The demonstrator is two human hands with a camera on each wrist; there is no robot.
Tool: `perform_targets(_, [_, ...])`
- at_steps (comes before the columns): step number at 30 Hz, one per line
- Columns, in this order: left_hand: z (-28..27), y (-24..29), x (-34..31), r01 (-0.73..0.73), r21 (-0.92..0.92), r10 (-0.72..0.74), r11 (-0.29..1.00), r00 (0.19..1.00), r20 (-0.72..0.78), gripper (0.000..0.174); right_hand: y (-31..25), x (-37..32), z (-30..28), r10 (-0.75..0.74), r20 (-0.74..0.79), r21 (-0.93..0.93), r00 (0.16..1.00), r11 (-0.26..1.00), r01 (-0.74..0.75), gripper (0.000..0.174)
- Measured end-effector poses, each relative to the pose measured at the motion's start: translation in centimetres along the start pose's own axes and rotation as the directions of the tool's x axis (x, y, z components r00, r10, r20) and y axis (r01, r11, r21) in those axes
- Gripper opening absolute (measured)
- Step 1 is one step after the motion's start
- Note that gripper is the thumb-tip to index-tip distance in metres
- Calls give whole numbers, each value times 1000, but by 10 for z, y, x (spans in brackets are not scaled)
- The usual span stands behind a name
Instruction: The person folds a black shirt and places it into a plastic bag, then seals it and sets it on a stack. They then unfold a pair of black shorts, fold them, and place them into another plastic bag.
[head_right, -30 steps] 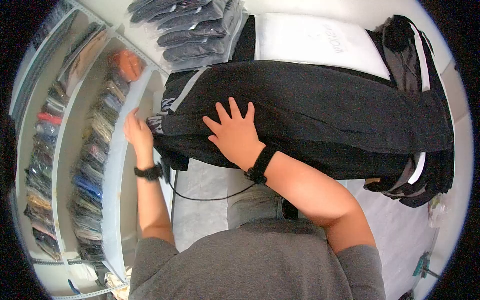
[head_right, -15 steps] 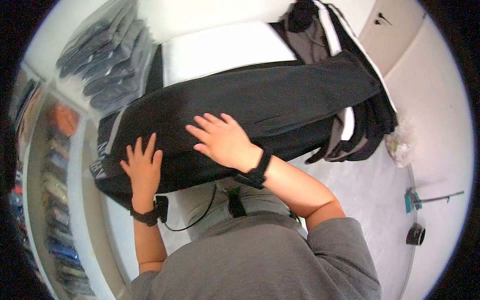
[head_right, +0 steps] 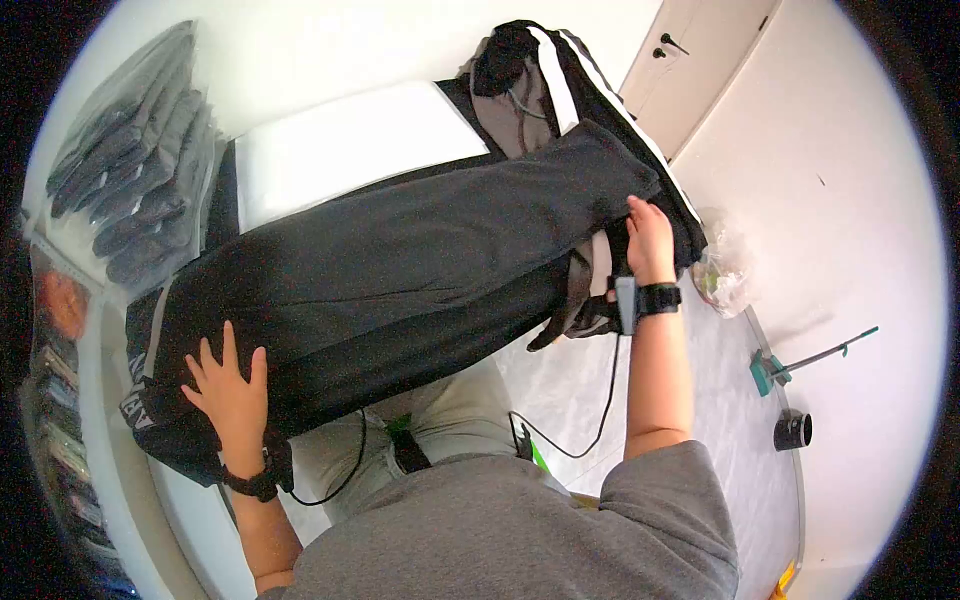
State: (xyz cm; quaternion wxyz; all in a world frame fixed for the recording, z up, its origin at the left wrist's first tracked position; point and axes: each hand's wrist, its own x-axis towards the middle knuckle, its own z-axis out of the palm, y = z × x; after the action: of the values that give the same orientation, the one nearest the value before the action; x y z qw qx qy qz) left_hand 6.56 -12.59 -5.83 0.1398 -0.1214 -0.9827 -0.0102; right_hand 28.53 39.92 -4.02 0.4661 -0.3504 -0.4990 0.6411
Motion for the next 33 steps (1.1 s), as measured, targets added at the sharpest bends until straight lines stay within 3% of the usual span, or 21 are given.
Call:
perform_targets(1, [0,0,0,-5,-16,5,1000,1000,-1,58,-3,11,5,67,-60,114,996,992,-60,38])
perform_targets(3, [0,0,0,-2,-28,1,1000,1000,-10,58,-11,47,7,285,187,293,940,897,-330,37])
perform_targets(4, [-1,1,0,1,-23,-1,1000,1000,-5,58,-33,20,35,381,96,198,919,898,-393,35])
perform_targets(5, [0,0,0,2,-19,-2,1000,1000,2,58,-33,24,39,380,102,200,919,897,-394,35])
perform_targets(7, [4,-1,1,-2,-53,0,999,999,-32,60,-34,42,47,334,-25,-2,942,943,-334,35])
perform_targets(9, [5,-2,0,-12,-64,9,998,999,-48,60,-35,55,53,342,-21,37,939,939,-341,39])
perform_targets(11, [8,-3,0,-13,-61,9,998,998,-55,60,-51,45,70,246,28,37,969,968,-247,41])
perform_targets(12, [9,-3,0,-27,-53,23,998,997,-70,60,-55,28,85,123,136,89,983,987,-135,40])
perform_targets(14, [9,-3,1,-29,-49,25,998,998,-64,60,-57,-9,116,-220,221,17,950,975,222,28])
perform_targets(16, [9,-3,0,-31,-43,28,999,998,-63,60,-65,-73,156,-271,315,-308,910,877,368,31])
perform_targets(17, [9,-3,0,-30,-44,27,999,997,-66,60,-58,-91,171,-253,375,-513,892,745,427,30])
perform_targets(18, [9,-3,0,-29,-47,25,998,997,-71,60,-49,-120,186,-426,545,-468,722,560,684,36])
perform_targets(19, [9,-4,0,-32,-41,29,999,997,-74,60,-27,-135,194,-520,694,-308,497,410,859,46])
perform_targets(21, [8,-3,0,-29,-52,25,998,997,-67,60,9,-166,203,-293,892,-263,343,280,923,59])
perform_targets(22, [7,-3,0,-27,-47,24,999,997,-72,60,29,-175,202,-111,943,-284,314,225,932,61])
perform_targets(23, [6,-2,0,-19,-39,17,999,998,-55,59,42,-190,201,72,941,-339,332,180,923,63])
perform_targets(25, [7,-3,1,-6,-28,5,1000,999,-39,58,57,-201,200,-65,920,-377,386,115,919,64])
perform_targets(29, [7,-2,1,-15,-29,13,999,999,-50,58,54,-191,197,-69,928,-349,366,180,920,58])
perform_targets(31, [7,-2,0,-9,-25,8,1000,999,-50,58,50,-181,202,-46,887,-389,459,458,799,52])
perform_targets(32, [8,-2,0,-11,-28,9,1000,998,-54,58,33,-188,209,-11,846,-443,532,541,715,49])
perform_targets(33, [8,-2,0,-15,-28,13,999,998,-56,58,28,-192,215,-9,847,-442,531,543,714,49])
